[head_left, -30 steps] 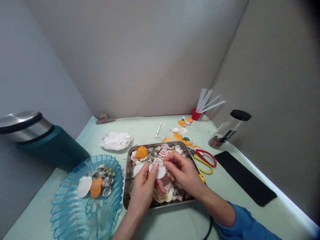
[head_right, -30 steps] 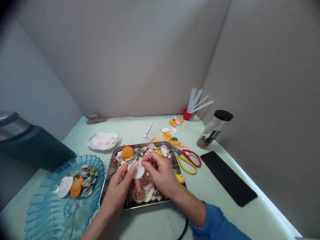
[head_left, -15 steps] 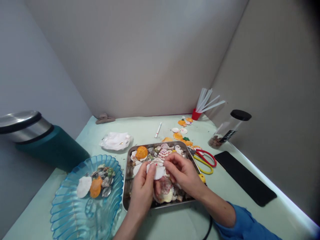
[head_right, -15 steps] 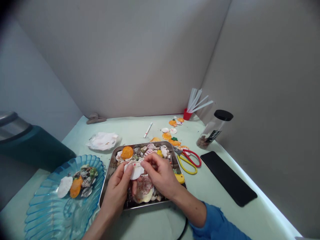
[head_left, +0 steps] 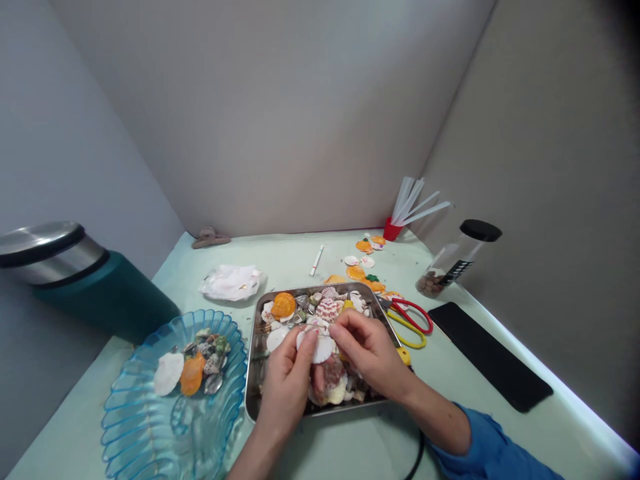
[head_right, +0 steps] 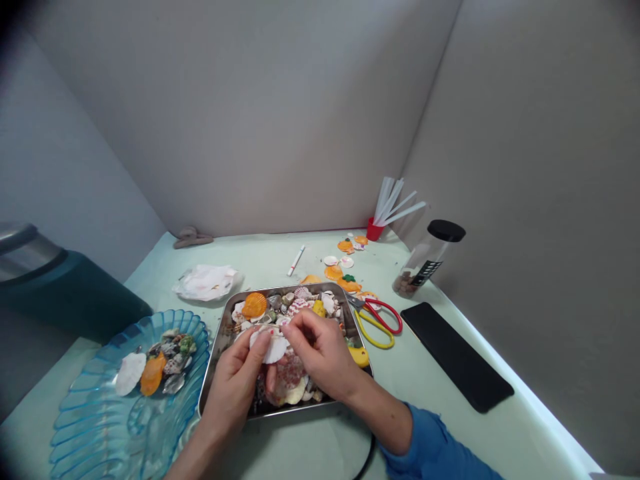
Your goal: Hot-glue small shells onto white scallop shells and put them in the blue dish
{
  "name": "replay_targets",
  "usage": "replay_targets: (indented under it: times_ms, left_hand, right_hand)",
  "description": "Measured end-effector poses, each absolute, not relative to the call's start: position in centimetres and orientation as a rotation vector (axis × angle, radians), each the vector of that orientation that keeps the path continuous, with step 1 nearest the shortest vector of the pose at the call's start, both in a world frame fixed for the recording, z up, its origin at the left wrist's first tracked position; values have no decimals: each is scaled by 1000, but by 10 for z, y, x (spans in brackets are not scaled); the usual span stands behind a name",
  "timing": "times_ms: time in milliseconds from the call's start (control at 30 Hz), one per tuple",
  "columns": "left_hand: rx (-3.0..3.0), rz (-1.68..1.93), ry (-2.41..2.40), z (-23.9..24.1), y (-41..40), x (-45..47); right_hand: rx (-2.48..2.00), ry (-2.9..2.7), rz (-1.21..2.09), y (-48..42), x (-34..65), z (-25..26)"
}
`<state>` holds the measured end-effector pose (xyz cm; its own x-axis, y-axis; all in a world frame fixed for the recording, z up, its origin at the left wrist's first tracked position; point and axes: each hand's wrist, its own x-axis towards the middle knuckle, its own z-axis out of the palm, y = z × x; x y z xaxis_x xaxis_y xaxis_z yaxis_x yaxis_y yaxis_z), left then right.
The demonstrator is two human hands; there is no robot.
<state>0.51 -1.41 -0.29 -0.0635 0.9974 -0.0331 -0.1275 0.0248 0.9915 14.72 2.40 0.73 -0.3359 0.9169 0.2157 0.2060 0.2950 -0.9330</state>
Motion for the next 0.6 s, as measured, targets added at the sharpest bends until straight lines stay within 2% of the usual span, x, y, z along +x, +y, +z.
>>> replay_targets:
  times_ms: [600]
  left_hand:
    - [1146,1241,1211,-2,-16,3]
  right_hand:
    - [-958,-1790,913,23,148,7]
